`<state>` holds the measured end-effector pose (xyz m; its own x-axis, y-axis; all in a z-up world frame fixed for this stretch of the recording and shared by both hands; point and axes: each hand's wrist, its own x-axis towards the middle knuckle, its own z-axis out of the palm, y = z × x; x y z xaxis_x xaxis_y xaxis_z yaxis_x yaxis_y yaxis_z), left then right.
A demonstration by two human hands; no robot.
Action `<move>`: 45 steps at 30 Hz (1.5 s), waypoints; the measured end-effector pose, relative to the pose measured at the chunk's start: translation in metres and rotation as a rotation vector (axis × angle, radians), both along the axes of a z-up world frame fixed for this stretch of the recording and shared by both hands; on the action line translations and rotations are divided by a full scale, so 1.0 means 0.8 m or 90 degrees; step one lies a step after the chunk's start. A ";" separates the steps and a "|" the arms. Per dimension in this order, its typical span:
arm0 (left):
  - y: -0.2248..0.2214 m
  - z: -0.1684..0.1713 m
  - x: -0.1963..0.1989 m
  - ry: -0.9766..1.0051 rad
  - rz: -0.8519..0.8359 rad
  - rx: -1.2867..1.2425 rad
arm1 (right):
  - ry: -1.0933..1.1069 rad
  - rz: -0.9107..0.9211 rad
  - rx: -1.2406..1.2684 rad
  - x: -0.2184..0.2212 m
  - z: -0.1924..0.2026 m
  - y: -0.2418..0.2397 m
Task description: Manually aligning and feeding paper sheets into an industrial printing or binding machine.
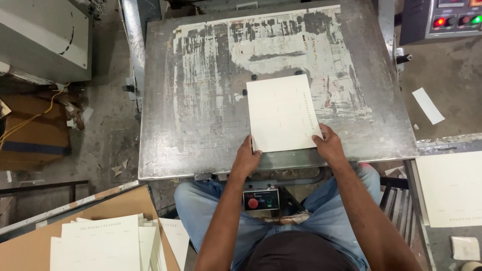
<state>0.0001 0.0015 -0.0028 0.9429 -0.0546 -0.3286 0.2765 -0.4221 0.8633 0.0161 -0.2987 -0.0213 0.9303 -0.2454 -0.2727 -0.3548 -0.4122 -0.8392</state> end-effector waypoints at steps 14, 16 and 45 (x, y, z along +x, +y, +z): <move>-0.002 0.038 0.004 0.011 -0.022 0.056 | 0.052 0.229 -0.060 0.003 0.075 0.006; -0.002 0.037 0.005 0.006 -0.020 0.066 | 0.052 0.223 -0.059 0.005 0.072 0.005; -0.004 0.040 0.000 -0.015 -0.038 0.178 | 0.039 0.216 -0.050 0.006 0.083 0.000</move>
<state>0.0002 -0.0020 0.0289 0.9481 -0.0209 -0.3174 0.2253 -0.6603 0.7164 0.0210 -0.2984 0.0448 0.9449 0.0515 -0.3233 -0.2358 -0.5781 -0.7811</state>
